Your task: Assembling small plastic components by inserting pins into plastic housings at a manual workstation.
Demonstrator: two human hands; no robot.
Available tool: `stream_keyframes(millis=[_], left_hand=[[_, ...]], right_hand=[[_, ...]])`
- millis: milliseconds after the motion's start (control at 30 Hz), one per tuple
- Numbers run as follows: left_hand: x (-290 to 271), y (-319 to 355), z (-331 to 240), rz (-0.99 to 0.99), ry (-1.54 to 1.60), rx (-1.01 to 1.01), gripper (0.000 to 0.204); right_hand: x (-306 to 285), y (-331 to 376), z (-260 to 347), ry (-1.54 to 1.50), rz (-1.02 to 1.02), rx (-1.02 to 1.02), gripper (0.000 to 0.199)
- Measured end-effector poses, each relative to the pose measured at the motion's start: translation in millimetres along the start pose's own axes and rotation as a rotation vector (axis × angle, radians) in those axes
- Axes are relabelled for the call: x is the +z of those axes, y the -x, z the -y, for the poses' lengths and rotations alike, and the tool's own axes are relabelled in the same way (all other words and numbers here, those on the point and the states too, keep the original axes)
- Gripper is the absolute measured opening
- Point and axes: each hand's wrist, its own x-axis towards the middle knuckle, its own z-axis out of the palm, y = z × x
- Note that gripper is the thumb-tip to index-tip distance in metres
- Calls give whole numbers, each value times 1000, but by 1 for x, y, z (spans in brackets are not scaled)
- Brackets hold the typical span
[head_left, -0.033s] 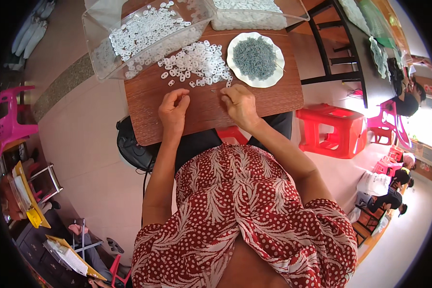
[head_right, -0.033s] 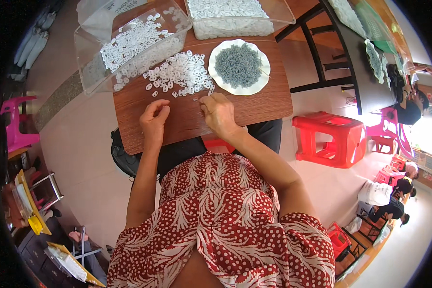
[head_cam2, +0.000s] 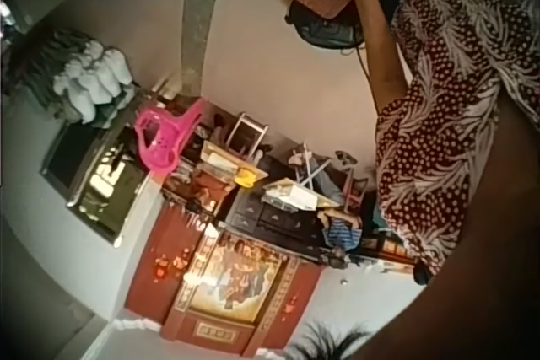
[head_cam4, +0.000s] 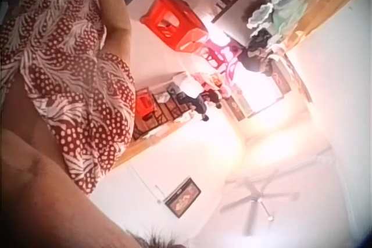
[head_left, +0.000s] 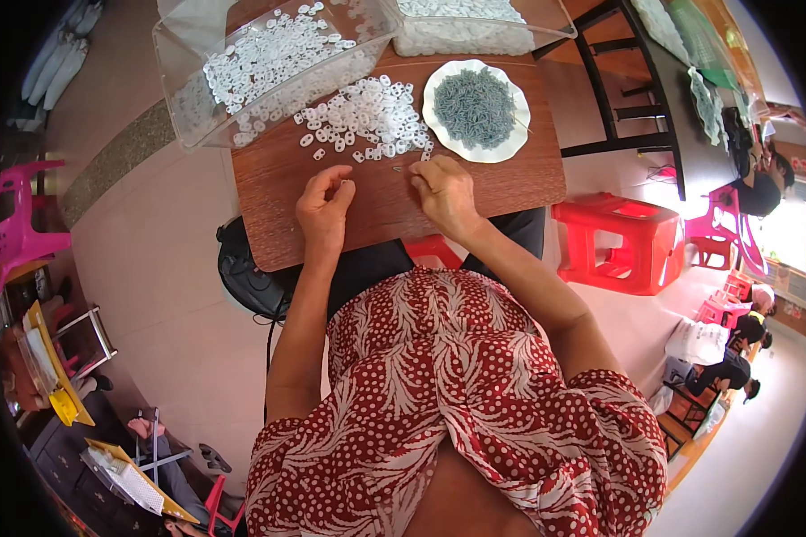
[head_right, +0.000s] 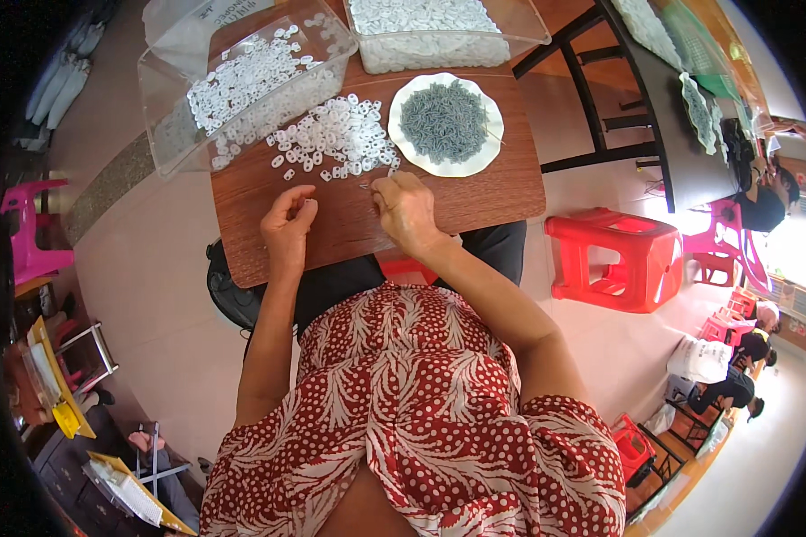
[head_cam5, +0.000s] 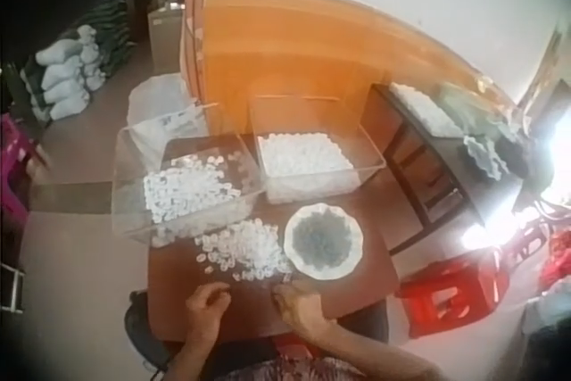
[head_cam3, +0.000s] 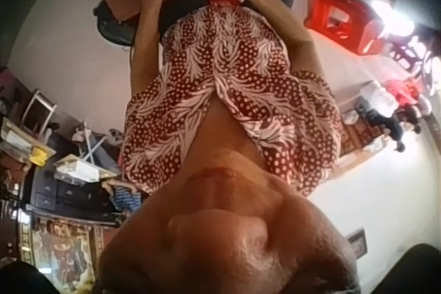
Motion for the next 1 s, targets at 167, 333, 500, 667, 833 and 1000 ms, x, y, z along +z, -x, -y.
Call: stream_keyframes(millis=[167,333,500,667,833,1000], left_hand=[[3,13,-10,17,191,-164,8],[1,18,-15,47,296,-213,8],[0,20,-11,54,324,-215,7],[-2,21,-12,55,387,-281,8],[-7,21,-7,-5,383,-284,8],[-13,24,-5,-41,370,-281,9]], right_hand=[[22,-2,-11,92,-33,-82,8],[29,-1,-13,170,32,-105,7],[30,1,-12,141,0,-48,8],[32,-1,-6,71,9,-50,9],[55,-12,10,25,45,-62,13],[73,-19,16,164,125,-116,10]])
